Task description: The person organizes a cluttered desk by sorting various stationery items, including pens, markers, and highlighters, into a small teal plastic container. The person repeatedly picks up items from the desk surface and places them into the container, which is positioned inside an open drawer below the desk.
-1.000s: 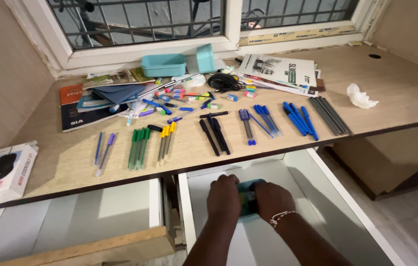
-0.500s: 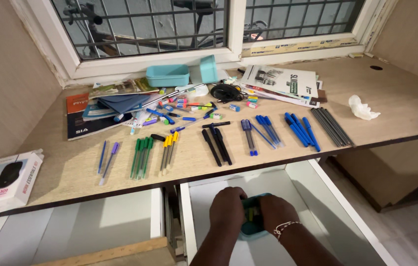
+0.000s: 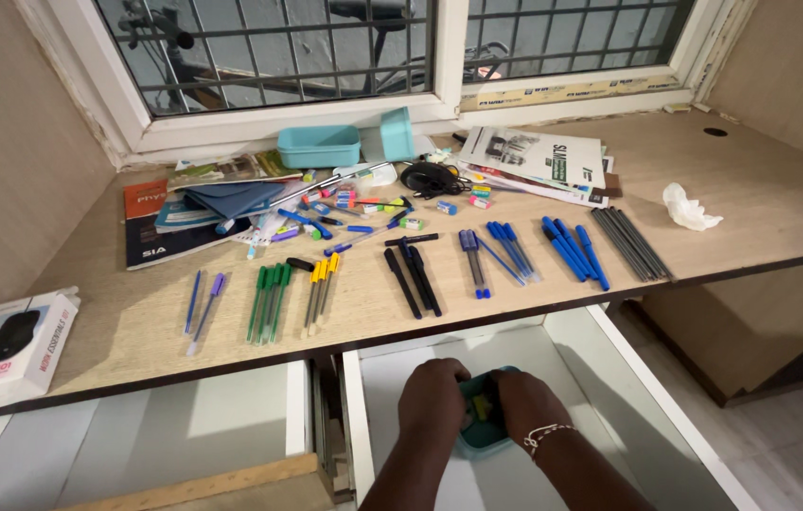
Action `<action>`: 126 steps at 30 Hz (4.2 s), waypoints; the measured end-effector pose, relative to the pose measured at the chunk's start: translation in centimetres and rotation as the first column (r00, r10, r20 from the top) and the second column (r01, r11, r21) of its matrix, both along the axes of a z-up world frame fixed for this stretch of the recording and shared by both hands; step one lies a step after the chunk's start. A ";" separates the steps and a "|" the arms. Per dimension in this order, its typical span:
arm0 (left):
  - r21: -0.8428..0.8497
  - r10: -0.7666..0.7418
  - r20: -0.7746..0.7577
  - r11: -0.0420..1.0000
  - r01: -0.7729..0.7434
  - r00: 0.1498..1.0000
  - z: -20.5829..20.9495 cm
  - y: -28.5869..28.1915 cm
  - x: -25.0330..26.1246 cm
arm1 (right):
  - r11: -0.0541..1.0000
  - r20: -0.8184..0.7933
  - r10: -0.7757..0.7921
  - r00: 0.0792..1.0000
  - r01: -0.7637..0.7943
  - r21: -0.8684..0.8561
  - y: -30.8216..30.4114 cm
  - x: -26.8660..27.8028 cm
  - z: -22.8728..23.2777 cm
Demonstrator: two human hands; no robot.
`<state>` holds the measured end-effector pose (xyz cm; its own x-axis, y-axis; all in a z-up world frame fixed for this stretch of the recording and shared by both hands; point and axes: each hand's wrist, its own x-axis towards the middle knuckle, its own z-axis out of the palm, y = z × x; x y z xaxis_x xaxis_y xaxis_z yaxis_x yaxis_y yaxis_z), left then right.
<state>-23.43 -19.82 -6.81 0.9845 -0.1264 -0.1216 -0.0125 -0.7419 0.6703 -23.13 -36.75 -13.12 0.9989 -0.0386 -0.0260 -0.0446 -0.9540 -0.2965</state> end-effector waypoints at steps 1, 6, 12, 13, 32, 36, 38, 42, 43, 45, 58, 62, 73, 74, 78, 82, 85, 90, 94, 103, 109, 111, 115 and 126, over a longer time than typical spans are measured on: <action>0.009 -0.004 0.028 1.000 0.004 1.000 -0.2 0.1 -0.1 | 1.000 0.012 0.012 1.000 -0.012 -0.002 -0.1 0.0 -0.3; -0.025 0.053 0.134 0.998 -0.050 0.990 1.0 0.4 -0.4 | 0.999 -0.010 0.004 1.000 -0.005 -0.034 0.5 -0.4 1.5; -0.281 0.050 0.135 0.960 -0.011 0.990 4.8 2.6 0.5 | 0.995 0.034 -0.079 0.996 0.077 0.069 1.3 -1.9 6.1; -0.388 0.072 0.084 0.921 -0.034 0.994 5.2 3.2 1.3 | 0.994 0.061 -0.061 0.996 0.056 0.091 1.3 -1.9 6.4; -0.488 0.300 0.473 0.872 -0.038 0.828 1.2 7.7 15.7 | 0.916 0.351 -0.133 0.927 -0.020 0.400 1.9 -1.1 10.1; -0.483 0.295 0.455 0.874 -0.045 0.840 1.9 7.6 15.1 | 0.921 0.441 -0.127 0.889 -0.059 0.385 2.4 2.2 11.8; -0.511 0.305 0.456 0.859 -0.035 0.836 2.1 7.5 15.1 | 0.962 0.456 -0.069 0.887 -0.061 0.265 2.6 4.3 13.1; -0.528 0.340 0.405 0.845 -0.086 0.849 2.5 7.6 14.9 | 0.958 0.546 0.003 0.838 -0.160 0.240 3.9 9.5 14.9; -0.551 0.346 0.394 0.831 -0.082 0.852 2.6 7.6 14.7 | 0.951 0.550 0.037 0.835 -0.199 0.238 4.1 10.6 15.2; -0.597 0.354 0.372 0.799 -0.072 0.858 2.8 7.6 14.4 | 0.956 0.524 0.116 0.844 -0.238 0.172 4.7 12.9 15.1; -0.686 0.340 0.338 0.728 -0.017 0.878 3.3 8.2 14.3 | 0.989 0.256 0.142 0.956 -0.127 -0.074 6.3 26.5 10.0; -0.708 0.331 0.295 0.706 -0.028 0.896 3.3 8.2 14.2 | 0.983 0.284 0.182 0.941 -0.171 -0.064 6.1 26.8 10.5; -0.715 0.318 0.250 0.697 -0.047 0.915 3.9 8.3 13.9 | 0.981 0.547 0.168 0.820 -0.193 -0.012 6.9 24.4 11.3; -0.721 0.319 0.262 0.692 -0.035 0.911 3.8 8.3 14.1 | 0.983 0.572 0.131 0.810 -0.179 0.028 7.2 24.0 11.6; -0.762 0.310 0.279 0.648 0.013 0.909 3.3 8.1 14.4 | 0.975 0.636 0.025 0.771 -0.160 0.156 7.3 21.2 13.0; -0.707 0.317 0.290 0.707 -0.021 0.903 2.8 8.2 14.4 | 0.967 0.661 -0.003 0.750 -0.166 0.192 6.5 17.8 13.9; -0.687 0.309 0.364 0.726 0.030 0.879 2.2 8.1 14.9 | 0.961 0.806 0.049 0.590 -0.249 0.124 5.0 14.5 13.7; -0.677 0.303 0.425 0.732 0.077 0.853 1.7 7.9 15.0 | 0.956 0.755 -0.135 0.641 -0.117 0.270 3.4 7.3 13.1; -0.652 0.308 0.401 0.758 0.033 0.863 1.9 7.7 14.9 | 0.931 0.724 -0.233 0.650 -0.066 0.358 2.9 2.7 11.8; -0.586 0.302 0.469 0.810 0.036 0.830 1.7 7.6 14.8 | 0.963 0.765 0.024 0.644 -0.220 0.155 2.6 -2.1 9.0; -0.567 0.324 0.377 0.822 -0.061 0.868 3.2 7.5 13.4 | 0.967 0.369 -0.073 0.927 -0.025 0.253 3.3 -3.4 9.1; -0.547 0.319 0.337 0.832 -0.092 0.886 3.4 7.5 13.4 | 0.993 0.287 -0.018 0.958 -0.017 0.119 3.5 -3.5 8.9; -0.572 0.311 0.433 0.820 -0.009 0.846 2.8 7.5 13.7 | 1.000 0.233 -0.003 0.973 -0.002 0.020 2.6 -3.3 8.6; -0.588 0.328 0.410 0.808 -0.028 0.851 3.0 7.6 13.4 | 0.982 0.020 -0.046 0.999 0.049 -0.182 1.1 -2.8 5.1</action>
<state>-10.07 -12.24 -3.76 0.9051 0.1608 0.3936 -0.3416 -0.2761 0.8983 -25.98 -35.69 -7.97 0.9961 -0.0886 0.0018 -0.0877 -0.9890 -0.1187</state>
